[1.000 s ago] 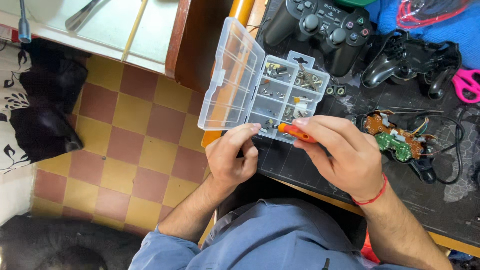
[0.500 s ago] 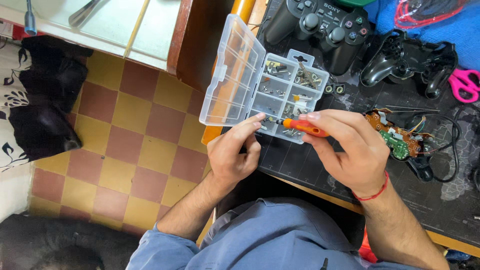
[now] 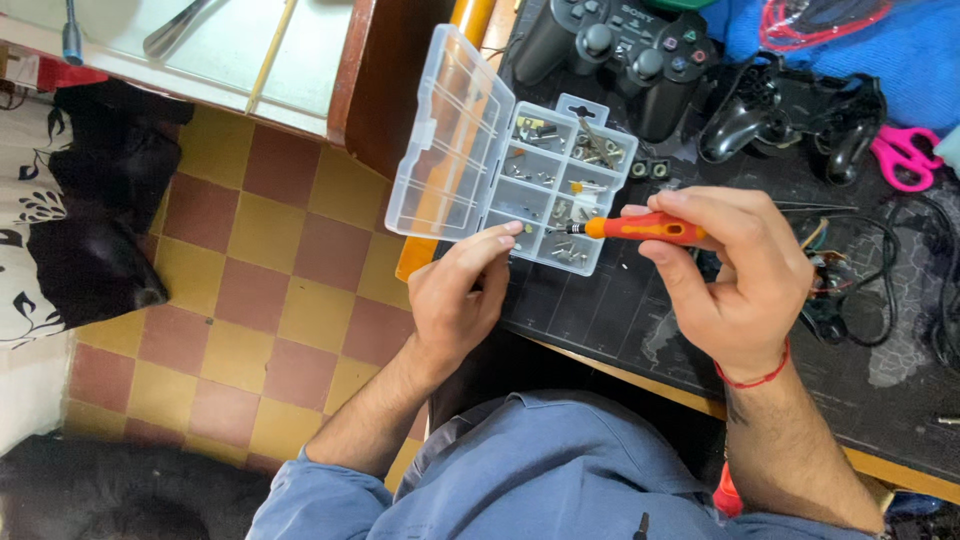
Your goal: The person uses a screwdriver to tighten screws on a disassembled game controller's circuit board, then installs two analog stick modules into the controller housing. The person handles the controller shell and internal components on a cluttered workbench.
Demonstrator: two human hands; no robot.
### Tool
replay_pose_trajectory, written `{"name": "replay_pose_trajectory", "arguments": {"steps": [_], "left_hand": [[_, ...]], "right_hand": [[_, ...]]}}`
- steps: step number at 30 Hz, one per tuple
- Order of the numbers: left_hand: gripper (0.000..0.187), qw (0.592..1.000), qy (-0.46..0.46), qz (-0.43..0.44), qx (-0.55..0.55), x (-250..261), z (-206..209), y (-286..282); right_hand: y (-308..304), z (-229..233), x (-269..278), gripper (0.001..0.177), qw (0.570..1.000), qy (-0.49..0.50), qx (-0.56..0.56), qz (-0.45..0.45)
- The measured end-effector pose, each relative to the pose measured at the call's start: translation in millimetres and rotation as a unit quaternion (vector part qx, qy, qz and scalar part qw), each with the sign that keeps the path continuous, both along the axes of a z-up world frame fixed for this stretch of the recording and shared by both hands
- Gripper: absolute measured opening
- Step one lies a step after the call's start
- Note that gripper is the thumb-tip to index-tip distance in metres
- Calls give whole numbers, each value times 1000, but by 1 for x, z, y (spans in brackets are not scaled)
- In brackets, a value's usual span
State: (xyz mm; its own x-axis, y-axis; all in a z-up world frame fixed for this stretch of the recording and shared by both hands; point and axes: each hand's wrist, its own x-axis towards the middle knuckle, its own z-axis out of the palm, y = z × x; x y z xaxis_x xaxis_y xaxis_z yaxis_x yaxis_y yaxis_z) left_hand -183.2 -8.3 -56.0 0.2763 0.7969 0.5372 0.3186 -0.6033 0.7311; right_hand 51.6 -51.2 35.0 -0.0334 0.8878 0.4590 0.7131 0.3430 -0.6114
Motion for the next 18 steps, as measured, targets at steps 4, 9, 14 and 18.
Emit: {"name": "replay_pose_trajectory", "arguments": {"steps": [4,9,14,18], "left_hand": [[21,998,-53,-23,-16,-2,12,-4],[17,994,-54,-91,15,5,27,-9],[16,995,-2,-90,36,27,38,-4],[15,997,-5,-75,10,43,50,-5]], "right_hand": [[-7,12,12,27,998,53,-18,-6],[-17,30,45,26,994,92,-52,27],[-34,29,92,26,999,35,-23,-14],[-40,25,107,29,999,50,-3,-11]]}}
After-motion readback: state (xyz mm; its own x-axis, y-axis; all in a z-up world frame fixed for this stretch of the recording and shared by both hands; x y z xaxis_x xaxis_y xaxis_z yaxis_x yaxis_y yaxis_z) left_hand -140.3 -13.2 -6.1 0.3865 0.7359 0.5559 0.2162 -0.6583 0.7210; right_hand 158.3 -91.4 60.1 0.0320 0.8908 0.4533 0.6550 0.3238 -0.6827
